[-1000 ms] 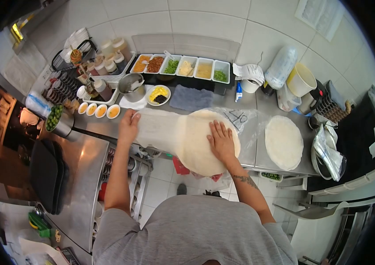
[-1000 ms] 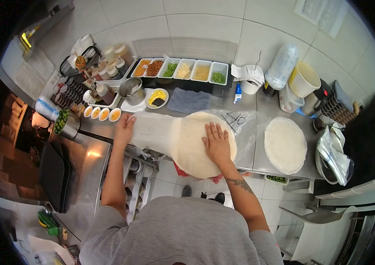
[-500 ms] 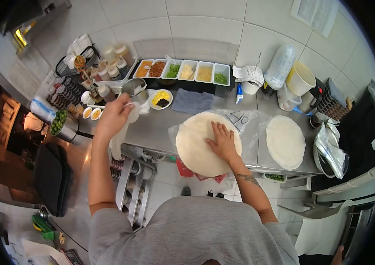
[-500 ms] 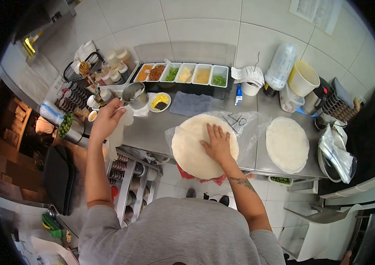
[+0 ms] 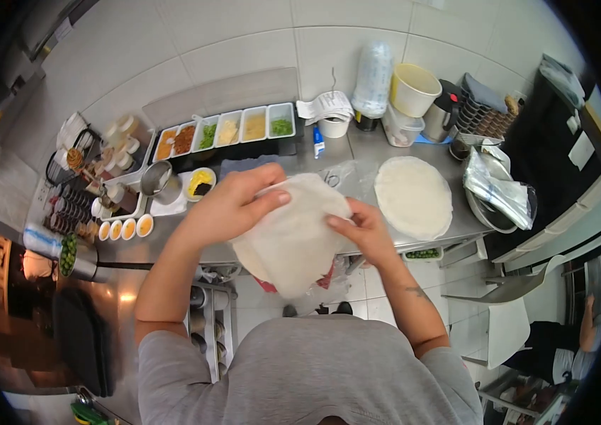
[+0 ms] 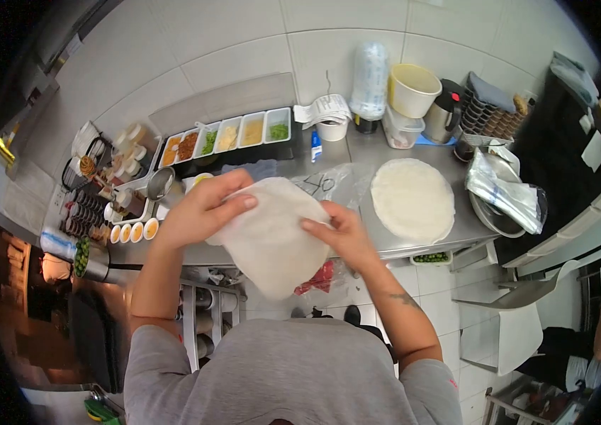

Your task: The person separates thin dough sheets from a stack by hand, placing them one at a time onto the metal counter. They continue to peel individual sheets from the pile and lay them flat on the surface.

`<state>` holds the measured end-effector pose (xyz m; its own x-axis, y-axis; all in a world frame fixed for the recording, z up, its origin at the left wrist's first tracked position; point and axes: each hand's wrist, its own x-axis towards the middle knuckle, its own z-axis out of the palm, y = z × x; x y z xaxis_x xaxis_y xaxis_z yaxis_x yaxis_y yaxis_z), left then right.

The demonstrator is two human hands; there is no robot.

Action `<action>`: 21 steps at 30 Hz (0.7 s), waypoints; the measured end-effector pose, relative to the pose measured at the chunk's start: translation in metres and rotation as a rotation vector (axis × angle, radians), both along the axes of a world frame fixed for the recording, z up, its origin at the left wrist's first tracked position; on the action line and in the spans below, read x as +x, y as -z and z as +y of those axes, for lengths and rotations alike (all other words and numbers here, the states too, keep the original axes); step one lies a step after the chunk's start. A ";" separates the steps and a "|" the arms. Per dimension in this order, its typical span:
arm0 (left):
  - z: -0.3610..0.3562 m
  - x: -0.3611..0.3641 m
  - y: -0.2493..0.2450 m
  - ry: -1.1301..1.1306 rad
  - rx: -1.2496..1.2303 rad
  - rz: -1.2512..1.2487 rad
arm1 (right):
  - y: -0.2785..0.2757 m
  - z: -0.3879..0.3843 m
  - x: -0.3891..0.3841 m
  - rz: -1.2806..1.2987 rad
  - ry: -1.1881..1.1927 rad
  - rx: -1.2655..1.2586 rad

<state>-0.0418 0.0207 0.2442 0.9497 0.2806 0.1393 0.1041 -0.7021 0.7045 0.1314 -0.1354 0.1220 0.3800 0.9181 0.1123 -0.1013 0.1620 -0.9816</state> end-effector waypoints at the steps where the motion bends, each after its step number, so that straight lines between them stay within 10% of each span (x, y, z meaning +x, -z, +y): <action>1: 0.001 0.015 0.006 0.059 -0.025 0.014 | -0.001 -0.013 0.017 -0.025 0.015 -0.038; 13: 0.008 0.273 0.058 0.128 0.064 -0.237 | -0.052 -0.071 0.255 -0.552 0.366 -0.084; 21: -0.030 0.304 0.201 0.043 0.322 -0.124 | 0.066 -0.106 0.279 -0.825 0.422 -0.167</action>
<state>0.2619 -0.0091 0.0435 0.9301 0.1631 0.3291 -0.0033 -0.8922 0.4517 0.4105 -0.2411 0.0561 0.5437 0.7514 0.3738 0.6713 -0.1221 -0.7311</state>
